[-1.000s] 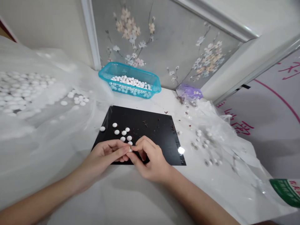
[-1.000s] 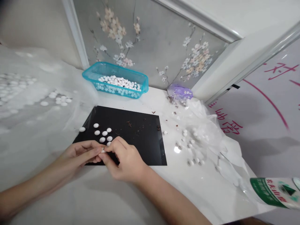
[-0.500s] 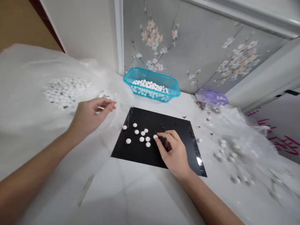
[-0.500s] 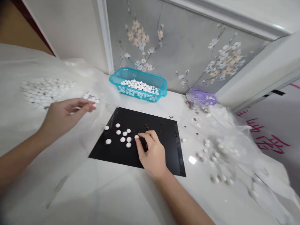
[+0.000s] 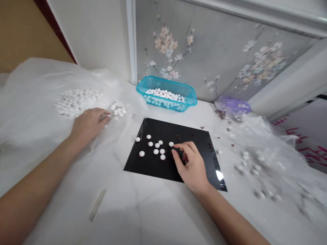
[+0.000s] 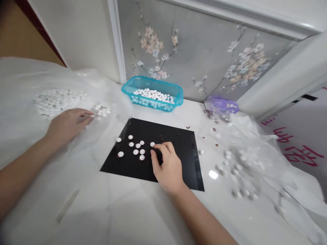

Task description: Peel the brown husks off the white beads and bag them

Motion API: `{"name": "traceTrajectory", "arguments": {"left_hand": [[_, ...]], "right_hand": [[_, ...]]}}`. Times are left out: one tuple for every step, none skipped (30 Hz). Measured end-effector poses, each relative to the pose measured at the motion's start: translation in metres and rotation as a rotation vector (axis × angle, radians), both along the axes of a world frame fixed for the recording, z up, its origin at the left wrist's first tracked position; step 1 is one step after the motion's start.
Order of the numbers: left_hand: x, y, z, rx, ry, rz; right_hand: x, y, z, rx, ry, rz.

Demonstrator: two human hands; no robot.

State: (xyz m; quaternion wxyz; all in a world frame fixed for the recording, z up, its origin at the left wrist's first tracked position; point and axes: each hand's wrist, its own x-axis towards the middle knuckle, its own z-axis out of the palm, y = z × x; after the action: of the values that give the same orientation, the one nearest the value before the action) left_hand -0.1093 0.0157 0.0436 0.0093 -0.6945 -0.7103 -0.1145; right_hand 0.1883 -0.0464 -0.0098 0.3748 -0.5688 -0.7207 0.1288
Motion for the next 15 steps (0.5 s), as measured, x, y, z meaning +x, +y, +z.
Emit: {"name": "traceTrajectory", "arguments": {"left_hand": [[-0.001,0.002,0.000,-0.015,0.015,0.016],[-0.002,0.005,0.000,-0.033,0.020,0.021],[-0.004,0.008,-0.001,-0.044,0.020,0.017],[-0.005,0.011,-0.002,-0.049,0.016,0.016],[-0.007,0.015,-0.003,-0.045,0.011,0.004],[-0.007,0.017,-0.004,-0.046,0.005,-0.001],[-0.008,0.018,-0.004,-0.045,-0.004,-0.004],[-0.007,0.018,-0.004,-0.040,-0.010,-0.003],[-0.006,0.017,-0.003,-0.028,-0.012,0.003],[-0.003,0.015,-0.002,-0.012,-0.010,0.007],[0.000,0.012,0.000,0.009,-0.004,0.011],[0.004,0.010,0.002,0.030,0.005,0.019],[0.009,0.007,0.004,0.050,0.012,0.034],[0.015,0.004,0.005,0.068,0.015,0.042],[0.020,0.001,0.006,0.095,0.012,0.048]], "right_hand": [[0.000,0.001,0.001,0.001,0.004,-0.005],[0.000,0.003,0.003,0.006,0.001,-0.012],[0.002,0.005,0.005,0.012,-0.013,-0.023],[0.006,0.009,0.008,0.018,-0.040,-0.048],[0.013,0.013,0.012,0.022,-0.080,-0.085],[0.023,0.018,0.016,0.015,-0.133,-0.140],[0.035,0.023,0.021,-0.003,-0.185,-0.229],[0.049,0.028,0.026,-0.035,-0.226,-0.326],[0.065,0.032,0.030,-0.079,-0.271,-0.436],[0.082,0.037,0.033,-0.128,-0.316,-0.562],[0.099,0.040,0.034,-0.164,-0.359,-0.679],[0.115,0.044,0.034,-0.207,-0.386,-0.773],[0.129,0.047,0.033,-0.252,-0.401,-0.847],[0.140,0.049,0.030,-0.309,-0.410,-0.884],[0.148,0.051,0.027,-0.366,-0.410,-0.904]]}}
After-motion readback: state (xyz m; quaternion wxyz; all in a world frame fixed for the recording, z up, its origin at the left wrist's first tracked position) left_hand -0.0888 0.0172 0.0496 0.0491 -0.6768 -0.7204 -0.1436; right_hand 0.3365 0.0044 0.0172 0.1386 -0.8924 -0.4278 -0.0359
